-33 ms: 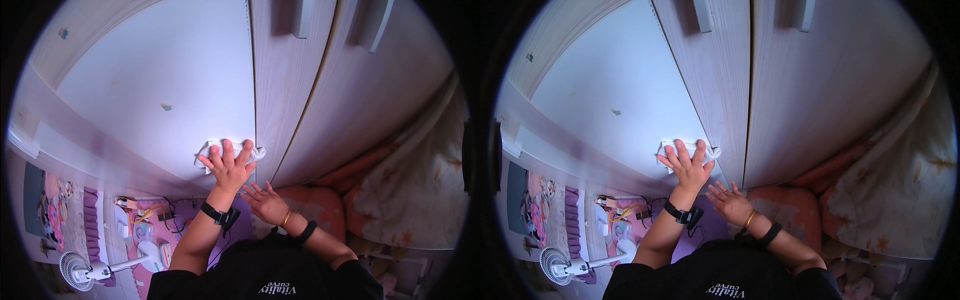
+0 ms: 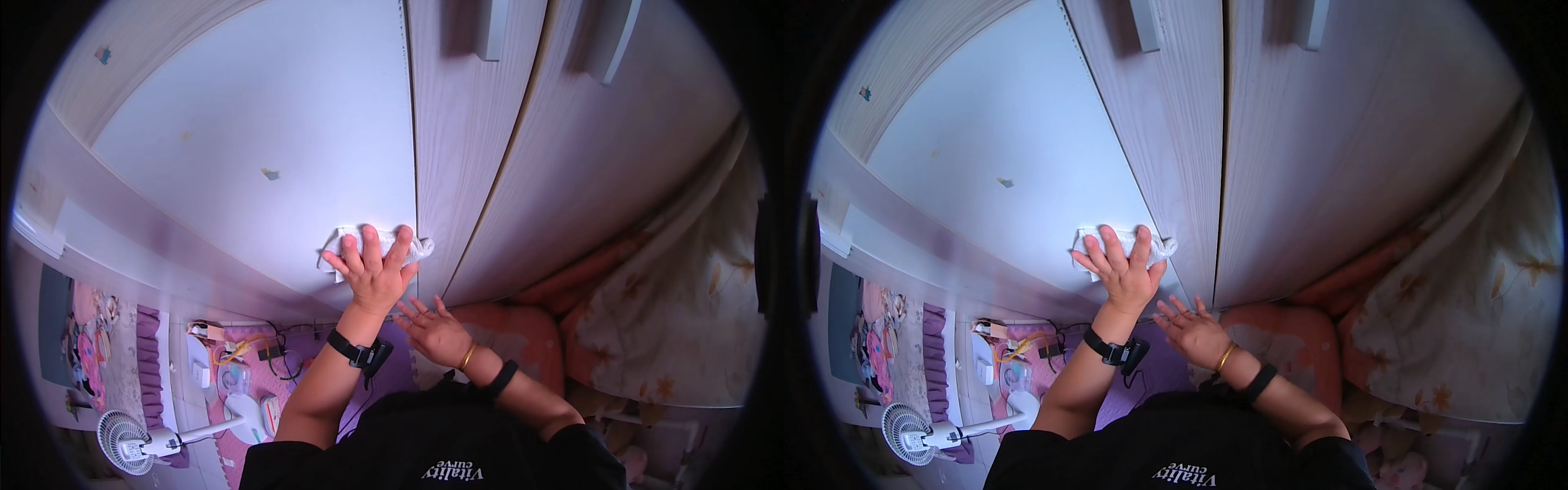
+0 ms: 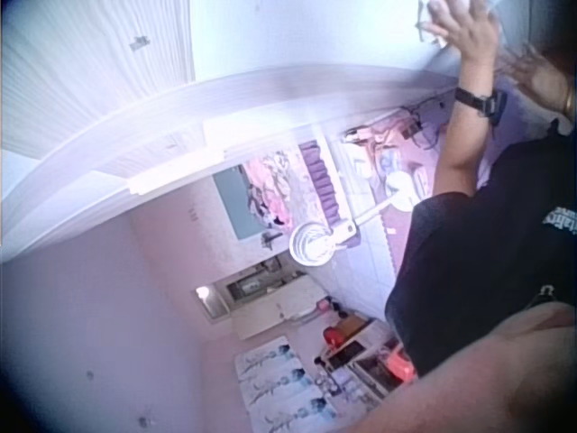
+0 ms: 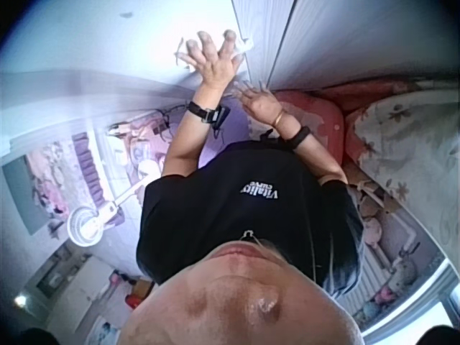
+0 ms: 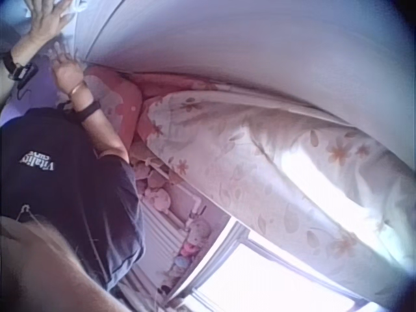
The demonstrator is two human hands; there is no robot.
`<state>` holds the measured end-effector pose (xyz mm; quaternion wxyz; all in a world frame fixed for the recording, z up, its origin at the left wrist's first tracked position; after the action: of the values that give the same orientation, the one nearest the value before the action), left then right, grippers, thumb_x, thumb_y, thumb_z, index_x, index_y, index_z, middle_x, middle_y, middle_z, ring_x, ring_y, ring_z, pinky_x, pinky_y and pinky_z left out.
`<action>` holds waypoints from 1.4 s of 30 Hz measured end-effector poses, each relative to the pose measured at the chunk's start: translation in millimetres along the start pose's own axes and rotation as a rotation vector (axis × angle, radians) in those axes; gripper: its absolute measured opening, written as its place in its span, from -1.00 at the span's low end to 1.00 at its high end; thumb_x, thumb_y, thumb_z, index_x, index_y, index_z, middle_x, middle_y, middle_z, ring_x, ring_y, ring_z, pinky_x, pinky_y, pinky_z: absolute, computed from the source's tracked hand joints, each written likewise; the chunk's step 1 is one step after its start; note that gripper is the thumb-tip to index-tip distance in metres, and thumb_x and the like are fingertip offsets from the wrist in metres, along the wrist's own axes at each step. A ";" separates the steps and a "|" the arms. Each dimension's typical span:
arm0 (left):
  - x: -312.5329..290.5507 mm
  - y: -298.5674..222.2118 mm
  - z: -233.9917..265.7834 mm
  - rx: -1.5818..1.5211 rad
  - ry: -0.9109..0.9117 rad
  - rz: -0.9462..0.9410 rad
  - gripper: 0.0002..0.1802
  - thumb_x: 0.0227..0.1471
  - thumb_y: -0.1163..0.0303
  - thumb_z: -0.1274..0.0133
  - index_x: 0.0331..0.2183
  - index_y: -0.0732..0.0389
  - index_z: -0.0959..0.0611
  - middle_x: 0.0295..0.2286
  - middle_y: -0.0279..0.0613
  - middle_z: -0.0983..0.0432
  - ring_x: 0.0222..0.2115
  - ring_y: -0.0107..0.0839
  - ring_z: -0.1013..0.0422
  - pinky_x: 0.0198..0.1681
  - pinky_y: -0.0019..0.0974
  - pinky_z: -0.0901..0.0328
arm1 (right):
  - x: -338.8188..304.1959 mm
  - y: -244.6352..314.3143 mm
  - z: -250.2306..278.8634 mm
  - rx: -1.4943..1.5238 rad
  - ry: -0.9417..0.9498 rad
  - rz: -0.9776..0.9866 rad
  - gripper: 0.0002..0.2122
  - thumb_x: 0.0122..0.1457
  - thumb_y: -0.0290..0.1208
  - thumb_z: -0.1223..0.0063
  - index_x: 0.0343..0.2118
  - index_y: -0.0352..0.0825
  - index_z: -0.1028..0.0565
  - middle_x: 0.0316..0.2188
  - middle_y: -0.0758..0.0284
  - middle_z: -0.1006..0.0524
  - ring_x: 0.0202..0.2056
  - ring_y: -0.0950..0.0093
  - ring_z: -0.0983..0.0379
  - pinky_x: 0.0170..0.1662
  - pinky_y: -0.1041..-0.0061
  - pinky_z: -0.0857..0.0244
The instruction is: The person wipes the surface and handles of a wooden wardrobe using a cloth.
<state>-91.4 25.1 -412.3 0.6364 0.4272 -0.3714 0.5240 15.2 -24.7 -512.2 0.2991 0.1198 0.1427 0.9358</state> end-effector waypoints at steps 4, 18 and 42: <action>42.3 -3.0 11.7 -0.106 0.017 0.063 -0.43 0.20 -0.15 0.27 0.13 -0.15 -0.45 0.28 0.09 0.13 0.31 0.13 0.31 0.22 0.37 0.59 | -2.8 -6.2 3.3 0.031 -0.039 -0.029 -0.50 0.12 -0.31 -0.11 0.16 -0.17 -0.34 0.27 0.28 -0.20 0.29 0.27 -0.08 0.22 -0.11 0.01; 2.7 -23.9 -8.5 -0.041 0.013 -0.030 -0.45 0.23 -0.16 0.36 0.20 -0.36 -0.33 0.30 -0.12 0.12 0.32 0.00 0.30 0.23 0.36 0.60 | -11.5 -15.7 0.5 0.039 -0.006 -0.071 -0.56 0.17 -0.31 -0.02 0.14 -0.20 -0.36 0.25 0.27 -0.22 0.31 0.27 -0.04 0.23 -0.13 0.04; 70.7 -62.5 5.7 -0.037 -0.033 -0.114 -0.35 0.15 -0.16 0.18 0.20 -0.13 -0.36 0.29 0.04 0.14 0.30 0.15 0.29 0.22 0.39 0.58 | -26.9 -28.1 8.2 0.025 -0.043 -0.107 -0.53 0.18 -0.27 -0.01 0.17 -0.21 -0.32 0.28 0.25 -0.18 0.31 0.28 -0.03 0.24 -0.11 0.06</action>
<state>-17.6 39.1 -354.8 0.6666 0.4445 -0.3665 0.4730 53.8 -17.1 -517.9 0.3505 0.1358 0.1541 0.9138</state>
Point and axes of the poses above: each hand's wrist, its own x-axis towards the middle knuckle, its own z-axis out of the back of the hand, y = z × x, the point moved 7 cm from there along x, towards the middle knuckle
